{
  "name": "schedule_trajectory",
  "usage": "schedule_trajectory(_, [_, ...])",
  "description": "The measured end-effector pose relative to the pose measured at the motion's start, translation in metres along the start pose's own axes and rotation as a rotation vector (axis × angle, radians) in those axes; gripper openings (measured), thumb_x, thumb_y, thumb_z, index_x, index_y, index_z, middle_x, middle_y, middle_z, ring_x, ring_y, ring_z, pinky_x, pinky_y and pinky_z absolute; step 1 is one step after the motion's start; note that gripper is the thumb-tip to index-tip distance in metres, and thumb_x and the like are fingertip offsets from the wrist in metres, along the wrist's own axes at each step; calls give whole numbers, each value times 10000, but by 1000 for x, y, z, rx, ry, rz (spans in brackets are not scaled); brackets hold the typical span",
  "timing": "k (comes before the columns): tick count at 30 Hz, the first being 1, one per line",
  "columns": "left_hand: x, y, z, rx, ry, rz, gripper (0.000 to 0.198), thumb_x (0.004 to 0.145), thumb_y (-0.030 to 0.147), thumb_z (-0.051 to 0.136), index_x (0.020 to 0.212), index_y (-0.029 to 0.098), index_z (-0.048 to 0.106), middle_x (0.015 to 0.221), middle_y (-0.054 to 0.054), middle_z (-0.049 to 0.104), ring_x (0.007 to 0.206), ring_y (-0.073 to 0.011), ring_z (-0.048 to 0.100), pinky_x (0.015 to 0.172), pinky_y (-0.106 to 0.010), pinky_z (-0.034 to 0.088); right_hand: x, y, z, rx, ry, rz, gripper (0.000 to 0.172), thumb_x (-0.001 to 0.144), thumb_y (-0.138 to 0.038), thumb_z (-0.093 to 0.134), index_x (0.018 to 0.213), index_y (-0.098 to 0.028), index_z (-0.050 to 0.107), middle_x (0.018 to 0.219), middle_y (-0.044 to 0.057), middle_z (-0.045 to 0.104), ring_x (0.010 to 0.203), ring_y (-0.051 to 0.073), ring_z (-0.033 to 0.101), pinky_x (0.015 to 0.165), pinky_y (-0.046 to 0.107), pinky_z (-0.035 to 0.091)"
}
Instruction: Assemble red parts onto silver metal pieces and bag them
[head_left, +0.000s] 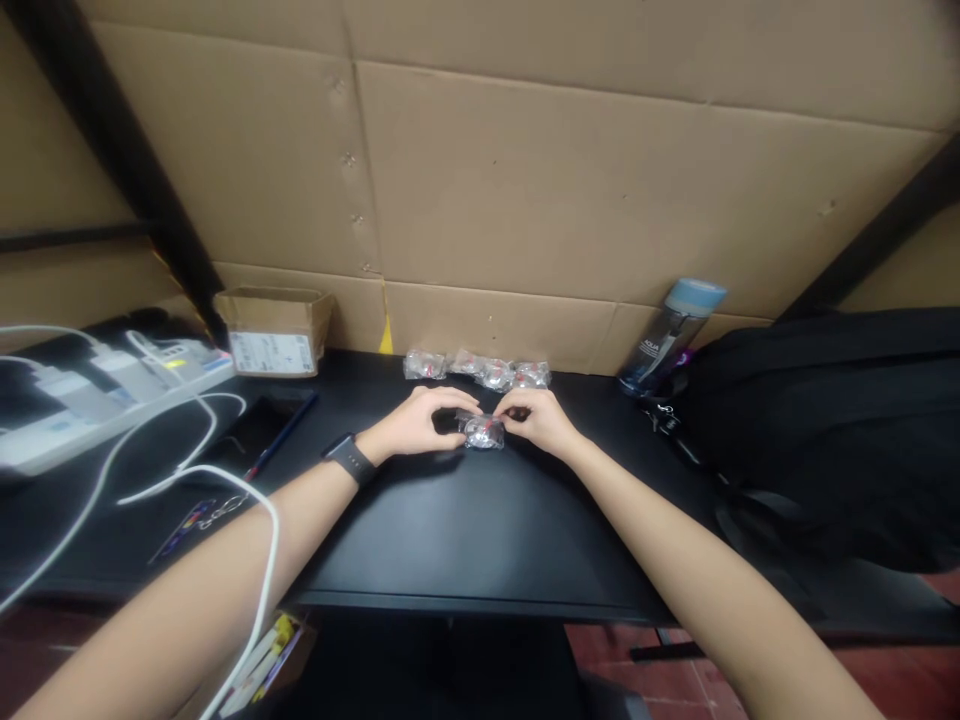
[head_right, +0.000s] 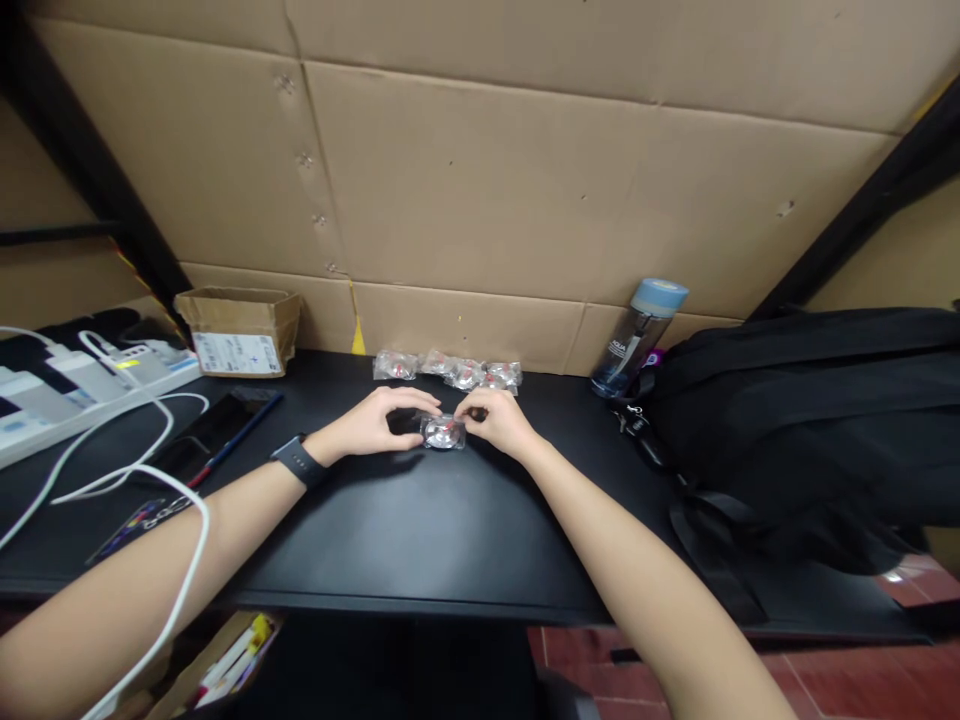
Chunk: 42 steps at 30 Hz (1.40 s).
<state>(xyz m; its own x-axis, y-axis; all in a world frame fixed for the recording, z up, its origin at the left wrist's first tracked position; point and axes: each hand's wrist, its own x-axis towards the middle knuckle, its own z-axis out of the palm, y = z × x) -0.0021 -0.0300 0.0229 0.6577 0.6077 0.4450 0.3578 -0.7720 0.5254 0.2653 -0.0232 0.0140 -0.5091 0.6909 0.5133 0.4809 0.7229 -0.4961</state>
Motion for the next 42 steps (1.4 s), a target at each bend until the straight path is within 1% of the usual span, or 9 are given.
schedule_trajectory(3, [0, 2, 1, 19, -107, 33, 487, 773, 379, 826, 1239, 289, 722, 1309, -61, 703, 1227, -258, 642, 1077, -380, 437, 1, 0, -1, 11, -29, -46, 199, 817, -90, 654, 831, -228, 798, 866, 29, 742, 749, 156, 668, 702, 276, 513])
schedule_trajectory(7, [-1, 2, 6, 64, -175, 62, 294, 882, 349, 743, 1175, 331, 750, 1267, -18, 732, 1192, -218, 664, 1041, -354, 404, 0, 2, -1, 19, -109, -66, 253, 829, -61, 636, 818, -243, 811, 901, 28, 747, 808, 162, 702, 779, 294, 540])
schedule_trajectory(11, [-1, 4, 7, 150, -198, 83, 295, 935, 303, 684, 1217, 379, 728, 1289, 13, 726, 1221, -204, 645, 1010, -355, 369, -1, 2, -3, -20, -156, -62, 294, 787, -10, 631, 832, -232, 817, 937, 35, 754, 799, 155, 704, 759, 275, 538])
schedule_trajectory(13, [-2, 6, 6, 206, -220, 109, 314, 941, 316, 676, 1246, 383, 716, 1315, 8, 713, 1237, -212, 632, 993, -361, 364, -2, -1, -5, -30, -174, -63, 248, 795, -44, 661, 857, -227, 818, 964, 44, 755, 806, 159, 704, 772, 280, 542])
schedule_trajectory(15, [-3, 9, 4, 261, -235, 137, 303, 951, 339, 659, 1245, 374, 720, 1336, -6, 699, 1242, -222, 625, 983, -369, 365, -3, -3, -7, -16, -188, -62, 115, 827, -160, 730, 875, -223, 813, 989, 54, 753, 841, 172, 708, 820, 303, 545])
schedule_trajectory(16, [-4, 11, 4, 288, -237, 151, 289, 958, 346, 647, 1234, 367, 728, 1340, -13, 696, 1239, -225, 624, 981, -373, 368, -3, -4, -7, -2, -197, -60, 62, 831, -231, 767, 875, -221, 810, 997, 59, 751, 861, 180, 709, 843, 313, 543])
schedule_trajectory(19, [-5, 18, 2, 378, -225, 216, 258, 975, 334, 610, 1193, 345, 749, 1332, -26, 695, 1208, -223, 631, 983, -383, 378, -2, -5, -8, 47, -228, -43, 180, 785, -370, 847, 861, -217, 794, 986, 56, 747, 886, 187, 698, 835, 306, 530])
schedule_trajectory(28, [3, 26, 7, 753, -206, 519, 279, 966, 199, 515, 1149, 203, 726, 1234, -108, 708, 1074, -246, 646, 909, -419, 414, -1, 1, -4, 18, -230, -28, 267, 747, -415, 874, 838, -199, 746, 910, 40, 722, 802, 168, 642, 732, 273, 491])
schedule_trajectory(42, [0, 17, 13, 759, -98, 504, 291, 1002, 302, 499, 1186, 229, 712, 1295, -102, 691, 1100, -245, 637, 893, -429, 405, 0, -2, -6, -41, -220, 26, 211, 772, -358, 853, 850, -201, 735, 903, 38, 730, 782, 169, 637, 725, 279, 484])
